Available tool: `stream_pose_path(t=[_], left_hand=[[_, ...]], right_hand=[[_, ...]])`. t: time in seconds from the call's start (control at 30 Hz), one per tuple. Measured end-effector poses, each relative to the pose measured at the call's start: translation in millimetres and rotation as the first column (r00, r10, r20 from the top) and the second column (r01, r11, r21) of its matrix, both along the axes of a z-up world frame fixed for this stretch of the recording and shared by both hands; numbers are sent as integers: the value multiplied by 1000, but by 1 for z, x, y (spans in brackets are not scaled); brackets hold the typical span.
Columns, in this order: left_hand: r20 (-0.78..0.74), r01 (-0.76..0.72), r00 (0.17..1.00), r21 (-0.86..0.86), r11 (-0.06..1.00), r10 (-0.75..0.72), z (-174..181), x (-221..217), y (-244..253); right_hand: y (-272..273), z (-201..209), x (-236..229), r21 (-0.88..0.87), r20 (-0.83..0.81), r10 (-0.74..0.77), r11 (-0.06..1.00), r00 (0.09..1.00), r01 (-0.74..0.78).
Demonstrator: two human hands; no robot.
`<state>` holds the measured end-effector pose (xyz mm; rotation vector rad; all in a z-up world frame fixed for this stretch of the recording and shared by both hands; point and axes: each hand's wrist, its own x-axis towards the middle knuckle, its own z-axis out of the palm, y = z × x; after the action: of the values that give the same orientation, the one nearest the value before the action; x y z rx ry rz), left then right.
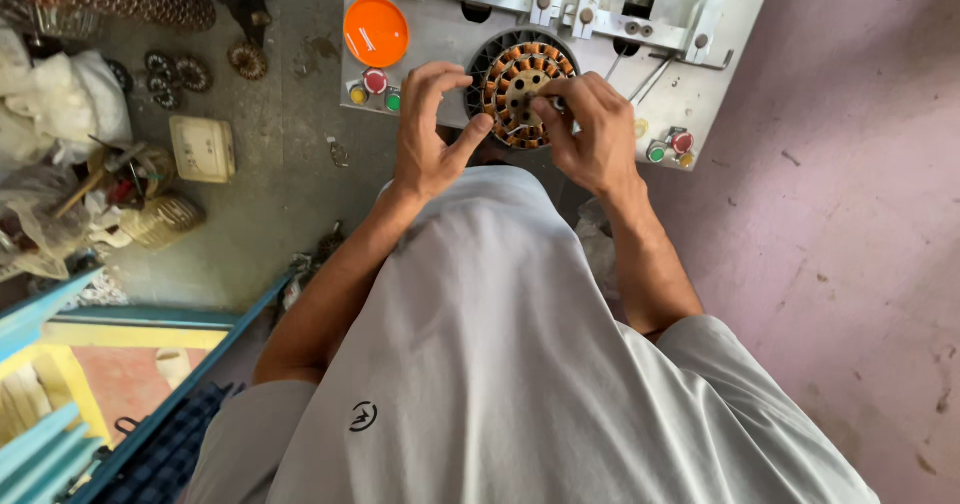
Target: The person assembles a circular electrical component by inserting small white pins into slots on a copper-wound rotor. They use a pair of scissors to cut the pins to the correct length and then press them into place. The person handles the rotor and pins throughout the process.
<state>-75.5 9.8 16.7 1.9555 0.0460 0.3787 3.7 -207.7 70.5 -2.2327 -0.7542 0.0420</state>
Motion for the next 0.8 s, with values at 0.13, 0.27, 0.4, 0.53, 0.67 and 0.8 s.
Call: stream_pose_path(t=[0.13,0.27,0.4,0.53,0.67,0.8], left_hand=[[-120,-64,993,-558,828,-5,0,-35,10],[-48,-4,998,-749,663,-48,1,-64,21],[17,70,996,-745,664,-86,3,-76,42],[112,168,986,-693,701,-125,14,-80,86],[78,164,986,-649,743,-150,22,-95,148],[20,77,997,-505,859,-77,35,-121,215]], right_hand=[[-2,-5,4,348,-262,51,937,964,45],[21,0,-3,673,-520,281,716,807,185],[63,2,-13,795,-511,482,581,712,177],[115,9,-25,795,-518,540,590,663,140],[181,12,-37,791,-512,553,602,657,109],[255,0,-53,781,-567,563,599,602,175]])
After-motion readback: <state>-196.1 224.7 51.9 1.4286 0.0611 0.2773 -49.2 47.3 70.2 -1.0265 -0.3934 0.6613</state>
